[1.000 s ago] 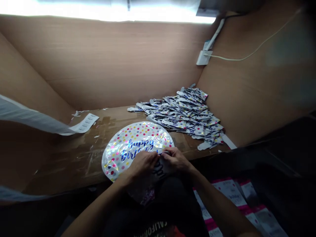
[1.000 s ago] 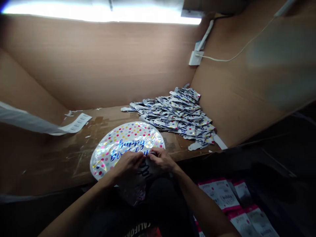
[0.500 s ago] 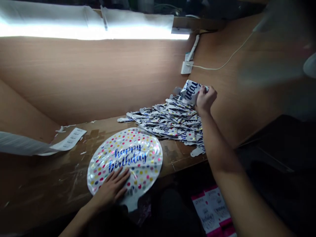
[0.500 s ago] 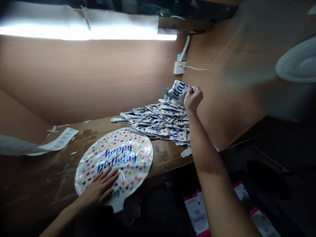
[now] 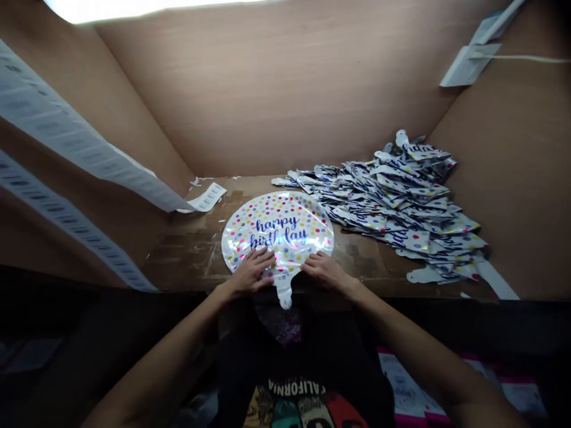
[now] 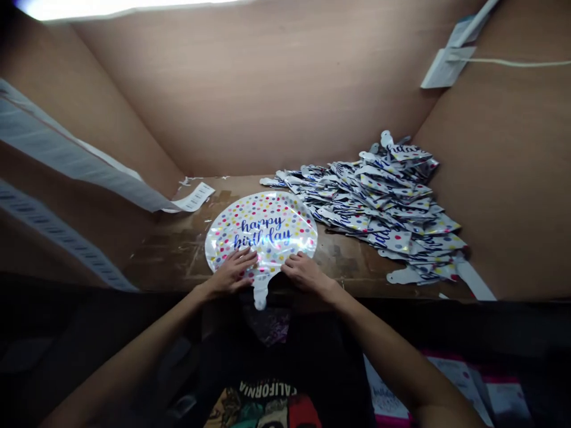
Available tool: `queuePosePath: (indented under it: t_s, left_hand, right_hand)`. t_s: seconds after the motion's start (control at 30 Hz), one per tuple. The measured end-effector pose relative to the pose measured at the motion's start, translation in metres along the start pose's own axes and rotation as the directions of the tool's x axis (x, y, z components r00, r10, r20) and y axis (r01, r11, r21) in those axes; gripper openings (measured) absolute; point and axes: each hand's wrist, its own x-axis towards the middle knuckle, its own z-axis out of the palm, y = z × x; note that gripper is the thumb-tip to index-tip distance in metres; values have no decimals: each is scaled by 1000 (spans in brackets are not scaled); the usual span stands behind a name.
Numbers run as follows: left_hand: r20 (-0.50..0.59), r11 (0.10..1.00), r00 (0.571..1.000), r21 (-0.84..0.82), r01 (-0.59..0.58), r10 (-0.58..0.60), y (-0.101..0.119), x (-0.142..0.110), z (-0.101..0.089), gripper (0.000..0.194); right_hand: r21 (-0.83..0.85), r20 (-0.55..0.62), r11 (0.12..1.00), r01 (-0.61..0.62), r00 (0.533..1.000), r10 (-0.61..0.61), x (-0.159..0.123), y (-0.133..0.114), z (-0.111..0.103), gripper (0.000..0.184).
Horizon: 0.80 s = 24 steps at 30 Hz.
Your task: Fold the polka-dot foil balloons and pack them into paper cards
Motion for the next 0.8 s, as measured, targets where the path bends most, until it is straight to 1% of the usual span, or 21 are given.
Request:
queuePosePath:
  t_s: [0.03, 0.07, 0.1, 0.13, 0.17, 0.2, 0.23, 0.27, 0.33, 0.37, 0.43, 0.5, 0.57, 0.6, 0.63, 0.67, 0.7, 0.73, 0.77, 0.8]
  left_hand:
    - [-10, 999, 999, 3, -43, 43, 2, -9, -4, 75]
    - [-27, 997, 996, 11, -82, 83, 5, -18, -8, 80]
    - [-54, 994, 993, 16, -109, 109, 7, -25, -11, 74]
    - [-88, 993, 989, 15, -114, 115, 9, -32, -13, 58]
    - [-135, 996, 986, 7, -93, 93, 11, -37, -14, 38]
    - [-190, 999, 981, -9, -47, 45, 13, -40, -15, 24]
    - [-238, 999, 971, -32, 11, -18, 14, -41, -15, 21]
    - [-271, 996, 959, -59, 69, -82, 14, -41, -14, 22]
    - [-271, 985, 949, -102, 140, -163, 13, -39, -13, 21]
    - [-246, 983, 954, -114, 145, -170, 12, -39, -12, 22]
    - [-200, 986, 970, -122, 115, -138, 5, -40, -10, 29]
    - [-219, 991, 970, -110, 80, -103, -4, -49, -10, 37]
    - [-242, 995, 969, -94, 27, -49, -10, -62, -13, 39]
    - [-223, 995, 975, -92, -22, 0, -11, -70, -16, 36]
    - [-178, 992, 982, -100, -79, 61, -10, -77, -20, 31]
    - [-121, 983, 985, -119, -140, 126, -7, -82, -26, 28]
    - [-77, 971, 981, -148, -188, 178, -3, -85, -34, 32]
    - [-83, 961, 976, -176, -211, 199, 0, -85, -42, 42]
    - [-137, 960, 975, -196, -200, 175, 4, -83, -50, 52]
    - [-221, 965, 969, -210, -158, 111, 5, -77, -59, 62]
  right_hand:
    - [12, -8, 1000, -23, 1000, 23, -1, 3, 2, 20]
    - [33, -29, 998, -44, 999, 45, -2, 7, 1, 24]
    - [60, -59, 996, -64, 996, 68, -4, 11, -1, 27]
    - [91, -86, 993, -79, 993, 86, -5, 14, -5, 29]
    - [129, -98, 988, -83, 991, 96, -7, 16, -9, 31]
    - [177, -93, 981, -84, 990, 101, -8, 16, -13, 33]
    - [236, -76, 968, -79, 992, 99, -9, 14, -16, 33]
    - [300, -57, 951, -75, 994, 96, -11, 12, -19, 32]
    - [418, -40, 903, -97, 991, 124, -15, 6, -21, 25]
    - [469, -39, 875, -123, 986, 160, -17, 4, -21, 22]
    - [573, -22, 796, -196, 967, 254, -24, 6, -20, 27]
    - [702, 27, 651, -288, 925, 380, -33, 19, -22, 34]
    - [800, 62, 480, -359, 846, 529, -44, 40, -31, 37]
    - [828, 62, 418, -375, 801, 595, -49, 51, -37, 39]
    - [840, 52, 387, -382, 765, 642, -53, 60, -45, 41]
    - [838, 36, 387, -385, 747, 663, -56, 66, -54, 44]
    - [826, 17, 413, -384, 749, 662, -56, 69, -63, 44]
    - [804, -5, 459, -377, 768, 640, -54, 67, -72, 44]
    - [772, -31, 521, -364, 797, 603, -50, 61, -80, 43]
    - [729, -67, 596, -338, 830, 553, -44, 51, -86, 41]
